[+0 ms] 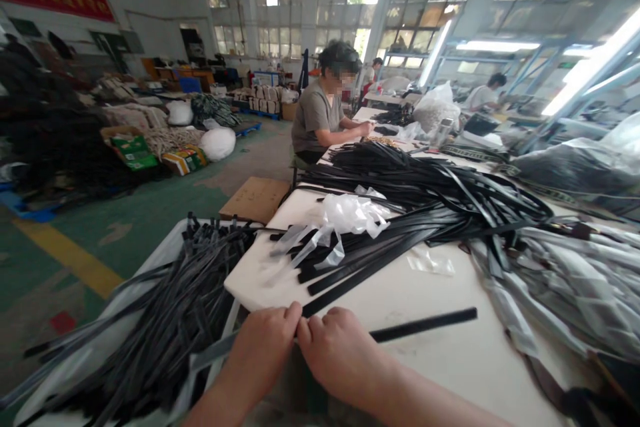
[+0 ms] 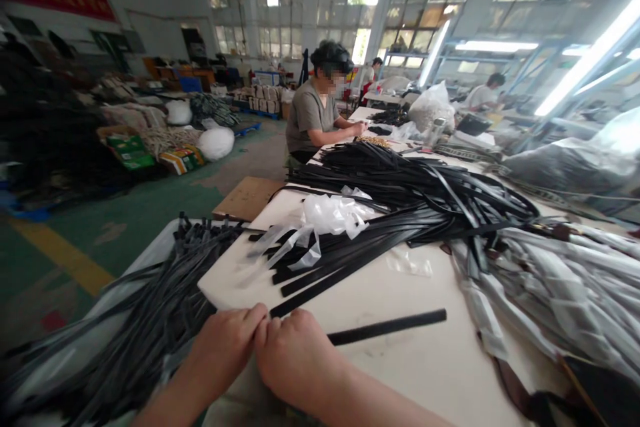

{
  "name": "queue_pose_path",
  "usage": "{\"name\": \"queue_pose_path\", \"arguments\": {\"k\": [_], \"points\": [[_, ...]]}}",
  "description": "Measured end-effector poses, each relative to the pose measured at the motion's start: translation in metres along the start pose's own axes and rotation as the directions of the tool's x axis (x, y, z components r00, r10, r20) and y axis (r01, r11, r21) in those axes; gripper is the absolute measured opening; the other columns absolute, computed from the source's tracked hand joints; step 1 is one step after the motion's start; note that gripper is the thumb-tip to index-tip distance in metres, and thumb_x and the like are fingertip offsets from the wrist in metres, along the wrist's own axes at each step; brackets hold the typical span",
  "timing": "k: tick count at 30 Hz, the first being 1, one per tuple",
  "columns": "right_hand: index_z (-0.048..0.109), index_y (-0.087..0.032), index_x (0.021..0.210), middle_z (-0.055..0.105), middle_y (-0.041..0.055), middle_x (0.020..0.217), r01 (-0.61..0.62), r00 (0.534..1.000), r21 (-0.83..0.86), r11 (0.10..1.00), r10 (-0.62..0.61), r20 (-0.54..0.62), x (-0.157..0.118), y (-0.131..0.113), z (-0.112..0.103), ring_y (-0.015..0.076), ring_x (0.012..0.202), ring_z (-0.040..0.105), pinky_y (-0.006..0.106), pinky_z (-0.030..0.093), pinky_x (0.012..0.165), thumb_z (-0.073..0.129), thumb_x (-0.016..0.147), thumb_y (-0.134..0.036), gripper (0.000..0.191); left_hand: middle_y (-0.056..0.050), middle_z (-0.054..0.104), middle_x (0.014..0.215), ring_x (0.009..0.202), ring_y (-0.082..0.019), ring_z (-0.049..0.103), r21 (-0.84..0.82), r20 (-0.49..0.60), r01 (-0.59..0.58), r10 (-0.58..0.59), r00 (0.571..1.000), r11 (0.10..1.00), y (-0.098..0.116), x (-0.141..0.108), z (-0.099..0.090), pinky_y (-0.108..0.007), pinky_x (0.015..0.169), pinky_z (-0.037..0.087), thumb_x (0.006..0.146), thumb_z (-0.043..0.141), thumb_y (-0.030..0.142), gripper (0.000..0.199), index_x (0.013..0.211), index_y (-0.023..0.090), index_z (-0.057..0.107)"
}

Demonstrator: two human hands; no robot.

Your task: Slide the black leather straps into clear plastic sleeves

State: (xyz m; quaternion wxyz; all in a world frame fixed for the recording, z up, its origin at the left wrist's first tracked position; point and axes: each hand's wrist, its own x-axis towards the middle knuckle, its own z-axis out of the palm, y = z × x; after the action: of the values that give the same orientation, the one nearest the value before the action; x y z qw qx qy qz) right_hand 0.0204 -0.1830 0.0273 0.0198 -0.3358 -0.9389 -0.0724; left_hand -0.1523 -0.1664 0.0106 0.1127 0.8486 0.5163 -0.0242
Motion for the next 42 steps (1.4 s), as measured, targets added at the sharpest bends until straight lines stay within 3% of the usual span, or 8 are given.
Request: {"name": "queue_pose_path", "arguments": {"k": [7,13,16,21,26,30,37,42], "points": [[0.053,-0.017,0.088,0.06,0.0011,0.07,-0.162,0.975,-0.012,0.987,0.162,0.149,-0.022,0.026,-0.01,0.0188,0.057,0.058,0.032,0.027,0.05,0.057,0.081,-0.009,0.012,-0.006,0.071,0.082,0.079,-0.023,0.068,0.002,-0.001,0.146,-0.146,0.989,0.989,-0.03,-0.007,0.003,-0.029,0.065,0.044,0.087,0.037,0.01,0.021,0.09,0.02,0.055],[0.055,-0.015,0.092,0.059,0.0054,0.073,-0.138,0.99,-0.075,0.988,0.141,0.031,0.003,0.025,-0.034,0.019,0.063,0.058,0.031,0.027,0.052,0.052,0.084,-0.01,0.009,-0.007,0.072,0.085,0.084,-0.025,0.069,-0.108,0.027,0.022,-0.019,0.999,0.994,0.002,0.009,0.007,-0.029,0.064,0.042,0.085,0.044,0.015,0.017,0.096,0.02,0.056],[0.056,-0.012,0.104,0.06,0.0067,0.074,-0.14,0.99,-0.106,0.984,0.143,0.016,0.007,0.027,-0.045,0.0184,0.062,0.059,0.031,0.029,0.051,0.05,0.087,-0.011,0.019,-0.005,0.072,0.084,0.084,-0.025,0.069,-0.186,-0.03,0.077,-0.084,0.996,0.98,-0.001,0.012,0.004,-0.028,0.063,0.04,0.086,0.047,0.023,0.011,0.091,0.021,0.057],[0.045,-0.012,0.13,0.064,0.0095,0.075,-0.041,0.994,-0.151,0.988,0.056,0.094,0.008,0.032,-0.059,0.0199,0.058,0.061,0.028,0.03,0.047,0.044,0.092,-0.014,0.038,-0.001,0.068,0.078,0.076,-0.02,0.065,-0.24,-0.155,0.145,-0.185,0.97,0.96,-0.033,0.009,-0.013,-0.026,0.063,0.038,0.084,0.046,0.021,0.012,0.089,0.023,0.056],[0.051,-0.002,0.118,0.064,0.0127,0.072,0.045,0.998,-0.114,0.992,-0.04,0.042,0.034,0.017,-0.072,0.0192,0.061,0.062,0.026,0.035,0.048,0.041,0.09,-0.008,0.03,-0.002,0.067,0.079,0.077,-0.019,0.063,-0.308,-0.219,0.003,-0.074,0.973,0.951,-0.029,0.014,-0.038,-0.025,0.065,0.038,0.077,0.047,0.014,0.016,0.087,0.022,0.057],[0.057,-0.003,0.105,0.066,0.0169,0.084,0.045,0.998,-0.096,0.994,-0.048,-0.027,0.051,0.01,-0.077,0.0196,0.068,0.063,0.026,0.038,0.05,0.042,0.087,-0.005,0.023,-0.002,0.068,0.08,0.076,-0.018,0.062,-0.385,-0.255,-0.107,0.006,0.967,0.917,-0.023,0.017,-0.053,-0.024,0.064,0.038,0.08,0.047,0.017,0.013,0.085,0.021,0.057],[0.061,-0.01,0.092,0.068,0.0131,0.075,-0.14,0.981,-0.136,0.981,0.156,0.112,0.032,0.043,-0.093,0.0215,0.066,0.065,0.027,0.041,0.053,0.043,0.086,-0.004,0.019,-0.001,0.066,0.077,0.074,-0.02,0.062,-0.26,-0.272,0.114,-0.186,0.944,0.959,-0.055,0.009,-0.063,-0.026,0.062,0.038,0.081,0.057,0.038,0.017,0.087,0.021,0.058],[0.063,-0.007,0.094,0.069,0.0176,0.084,-0.071,0.987,-0.109,0.991,0.085,0.132,0.051,0.034,-0.089,0.0227,0.074,0.066,0.03,0.043,0.06,0.039,0.088,-0.003,0.025,-0.004,0.068,0.078,0.074,-0.021,0.064,-0.122,-0.261,0.036,-0.067,0.963,0.992,-0.027,0.021,-0.062,-0.026,0.06,0.037,0.085,0.052,0.026,0.01,0.091,0.02,0.058]]}}
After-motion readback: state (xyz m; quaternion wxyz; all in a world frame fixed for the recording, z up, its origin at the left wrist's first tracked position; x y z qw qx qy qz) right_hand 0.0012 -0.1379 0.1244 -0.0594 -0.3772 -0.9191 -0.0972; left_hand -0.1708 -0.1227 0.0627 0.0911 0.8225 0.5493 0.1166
